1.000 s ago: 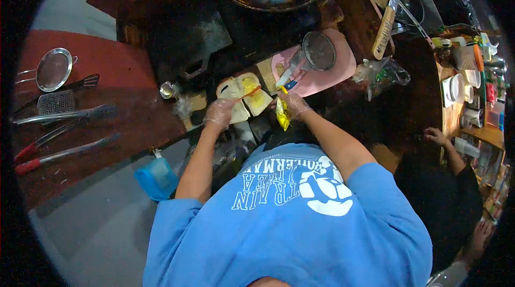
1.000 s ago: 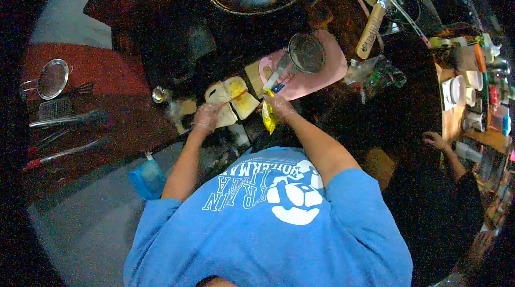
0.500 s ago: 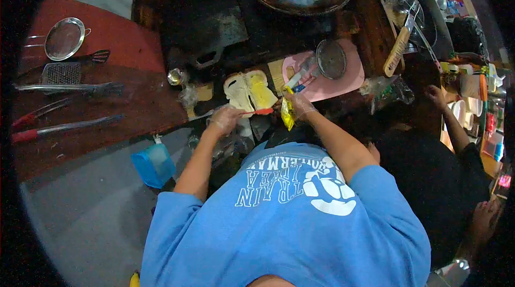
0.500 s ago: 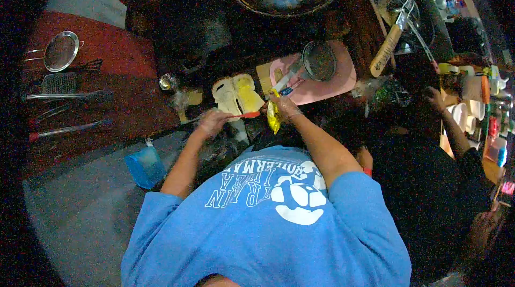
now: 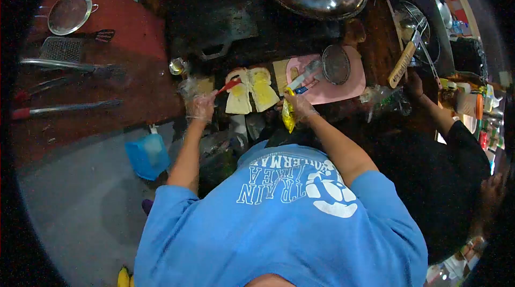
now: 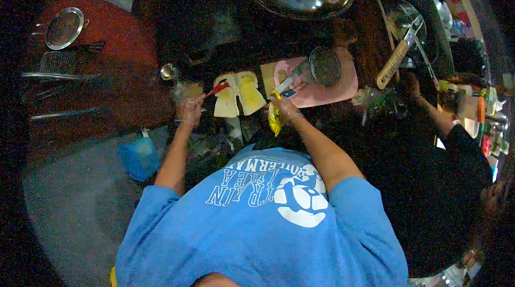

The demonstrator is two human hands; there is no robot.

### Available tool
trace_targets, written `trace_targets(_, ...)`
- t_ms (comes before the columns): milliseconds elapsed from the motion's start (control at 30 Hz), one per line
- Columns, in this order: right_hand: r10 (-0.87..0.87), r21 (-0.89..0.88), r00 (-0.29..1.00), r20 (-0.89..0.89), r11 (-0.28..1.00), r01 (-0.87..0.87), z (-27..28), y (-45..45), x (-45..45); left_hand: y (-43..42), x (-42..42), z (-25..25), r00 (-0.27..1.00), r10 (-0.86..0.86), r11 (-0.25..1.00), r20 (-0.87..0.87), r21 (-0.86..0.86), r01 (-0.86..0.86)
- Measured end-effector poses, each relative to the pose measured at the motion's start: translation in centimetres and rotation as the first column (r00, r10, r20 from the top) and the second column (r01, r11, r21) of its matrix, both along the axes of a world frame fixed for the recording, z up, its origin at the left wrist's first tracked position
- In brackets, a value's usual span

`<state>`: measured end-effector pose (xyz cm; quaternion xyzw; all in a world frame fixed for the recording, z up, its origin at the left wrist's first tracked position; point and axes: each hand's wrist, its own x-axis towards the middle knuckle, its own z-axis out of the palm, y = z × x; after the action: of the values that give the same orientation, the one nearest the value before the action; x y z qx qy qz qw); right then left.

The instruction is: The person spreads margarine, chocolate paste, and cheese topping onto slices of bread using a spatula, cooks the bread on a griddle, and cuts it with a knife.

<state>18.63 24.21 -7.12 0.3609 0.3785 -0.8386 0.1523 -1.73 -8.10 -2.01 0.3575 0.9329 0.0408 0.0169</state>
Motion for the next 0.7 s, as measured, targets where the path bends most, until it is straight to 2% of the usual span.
trace_targets(67,0.022,0.032,1.000,0.015,0.999,-0.022,0.0,0.2,0.0,-1.3,1.0,0.9,0.955,-0.125,0.981,0.270,0.178,0.078)
trace_targets(100,0.214,0.386,0.959,-0.186,0.913,-0.129,-0.5,0.3,0.5,-2.7,1.4,-1.6,0.945,-0.149,0.968,0.290,0.238,0.080)
trace_targets(167,0.109,0.157,0.993,0.035,0.981,-0.113,1.6,0.1,-0.4,-3.0,1.7,-1.4,0.964,-0.100,0.970,0.247,0.241,0.039)
trace_targets(200,0.105,0.158,0.994,0.037,0.981,-0.110,1.2,0.0,-0.4,-2.7,1.9,-1.3,0.976,-0.054,0.969,0.209,0.248,0.001)
trace_targets(233,0.073,0.108,0.997,0.027,0.991,-0.075,0.8,-0.1,-0.3,-2.0,2.1,-1.4,0.973,0.066,0.954,0.222,0.272,-0.127)
trace_targets(300,0.034,0.047,0.999,0.033,0.998,-0.035,1.1,-0.1,-0.1,-1.4,2.4,-1.6,0.955,0.058,0.967,0.290,0.221,-0.125)
trace_targets(333,0.039,0.048,0.999,0.032,0.998,-0.040,-0.3,-0.1,0.1,-1.2,2.6,-1.6,0.935,0.057,0.978,0.351,0.169,-0.123)
trace_targets(367,0.108,0.180,0.994,0.017,0.978,-0.109,-4.0,0.0,0.4,-1.0,3.5,-1.4,0.925,0.116,0.993,0.362,-0.026,-0.115)
trace_targets(400,0.146,0.245,0.989,0.006,0.959,-0.143,-7.9,0.1,0.7,-0.8,4.7,-0.5,0.926,0.124,0.992,0.356,-0.024,-0.124)
trace_targets(433,0.183,0.310,0.983,0.000,0.935,-0.174,-11.7,0.3,0.9,-0.6,5.8,1.1,0.898,0.070,0.997,0.435,-0.016,-0.070)
trace_targets(467,0.305,0.476,0.948,-0.088,0.849,-0.229,-15.6,0.5,1.4,-0.7,6.2,2.0,0.858,0.014,1.000,0.513,-0.005,-0.014)
trace_targets(500,0.369,0.553,0.921,-0.122,0.796,-0.245,-17.1,0.5,1.6,-1.1,6.1,1.6,0.840,-0.029,0.997,0.542,-0.040,0.060)
trace_targets(533,0.428,0.628,0.891,-0.150,0.737,-0.249,-18.0,0.5,1.7,-1.3,6.0,1.0,0.839,-0.030,0.997,0.543,-0.042,0.063)
trace_targets(567,0.428,0.653,0.884,-0.185,0.726,-0.215,-19.0,0.4,1.9,-1.5,5.7,0.2,0.797,0.007,0.989,0.604,0.113,-0.095)
trace_targets(600,0.359,0.548,0.920,-0.158,0.807,-0.221,-14.8,0.3,1.4,-1.6,5.5,-0.8,0.744,0.028,0.932,0.668,0.251,-0.261)
trace_targets(633,0.245,0.365,0.963,-0.108,0.911,-0.191,-9.1,-0.1,0.7,-1.5,4.6,-1.8,0.949,-0.021,0.975,0.315,0.217,-0.050)
trace_targets(667,0.176,0.251,0.982,-0.071,0.956,-0.153,-5.0,-0.3,0.5,-1.4,4.5,-2.7,0.948,-0.022,0.975,0.318,0.217,-0.050)
trace_targets(700,0.133,0.179,0.990,-0.039,0.976,-0.125,-2.8,-0.4,0.2,-1.2,4.6,-3.4,0.955,0.028,0.993,0.294,0.099,-0.059)
